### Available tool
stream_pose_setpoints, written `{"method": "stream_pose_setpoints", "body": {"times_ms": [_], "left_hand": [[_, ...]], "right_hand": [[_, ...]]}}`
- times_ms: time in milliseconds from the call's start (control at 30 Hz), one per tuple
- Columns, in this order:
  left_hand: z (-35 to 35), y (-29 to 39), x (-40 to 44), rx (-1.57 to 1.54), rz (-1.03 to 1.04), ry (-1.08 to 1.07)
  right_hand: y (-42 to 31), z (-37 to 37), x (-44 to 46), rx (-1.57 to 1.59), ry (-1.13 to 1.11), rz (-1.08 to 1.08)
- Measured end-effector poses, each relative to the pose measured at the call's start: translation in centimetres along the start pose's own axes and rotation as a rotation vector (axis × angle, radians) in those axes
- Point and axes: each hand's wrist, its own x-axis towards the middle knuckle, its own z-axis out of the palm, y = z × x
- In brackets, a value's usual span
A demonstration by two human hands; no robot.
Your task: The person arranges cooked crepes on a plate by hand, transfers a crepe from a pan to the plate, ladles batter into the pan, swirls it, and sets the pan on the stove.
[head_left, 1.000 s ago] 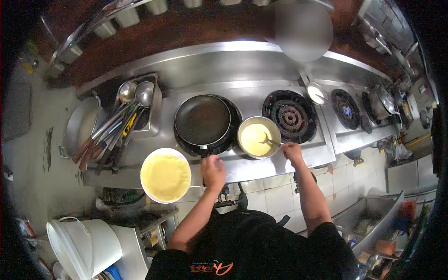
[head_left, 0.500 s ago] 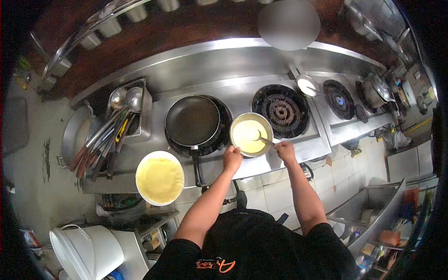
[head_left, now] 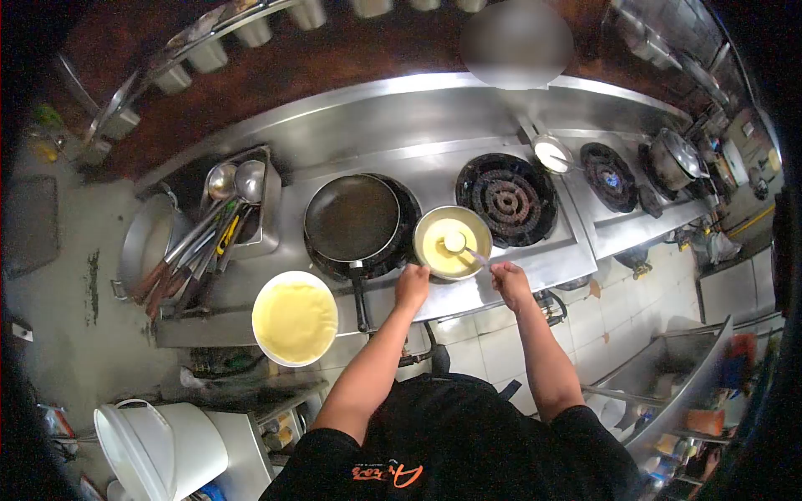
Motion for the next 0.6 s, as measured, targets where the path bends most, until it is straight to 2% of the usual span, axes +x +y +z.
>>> {"method": "stream_pose_setpoints", "body": {"times_ms": [67, 133, 233, 333, 367, 467, 567, 600], "left_hand": [[-7.0, 6.2, -6.2, 0.324, 0.224, 0.363], [-9.9, 4.6, -7.3, 0.442, 0.196, 0.652], [-11.0, -2.9, -6.0, 0.437, 0.044, 0.830], [-13.4, -4.9, -6.0, -0.758, -0.469, -0.060], [-12.7, -5.1, -6.2, -0.798, -0.378, -0.009], [-12.9, -5.0, -5.9, -0.537, -0.372, 0.069], [-14.0, -3.1, -7.5, -0.349, -0.271, 0.100], [-14.2, -2.4, -8.0, -0.199, -0.175, 0.190]], "right_hand": [[-0.5, 0.6, -0.8, 0.047, 0.009, 0.001], [-1.1, 0.8, -1.6, 0.102, -0.014, -0.023], [-1.2, 1.1, -2.9, 0.159, -0.017, -0.057], [-2.1, 1.7, -4.0, 0.168, 0.014, -0.081], [-2.4, 2.0, -4.5, 0.165, 0.027, -0.085], [-3.3, 2.5, -5.6, 0.202, 0.055, -0.111], [-3.5, 2.3, -5.5, 0.161, 0.038, -0.141], [-3.7, 2.2, -5.4, 0.164, 0.027, -0.144]]}}
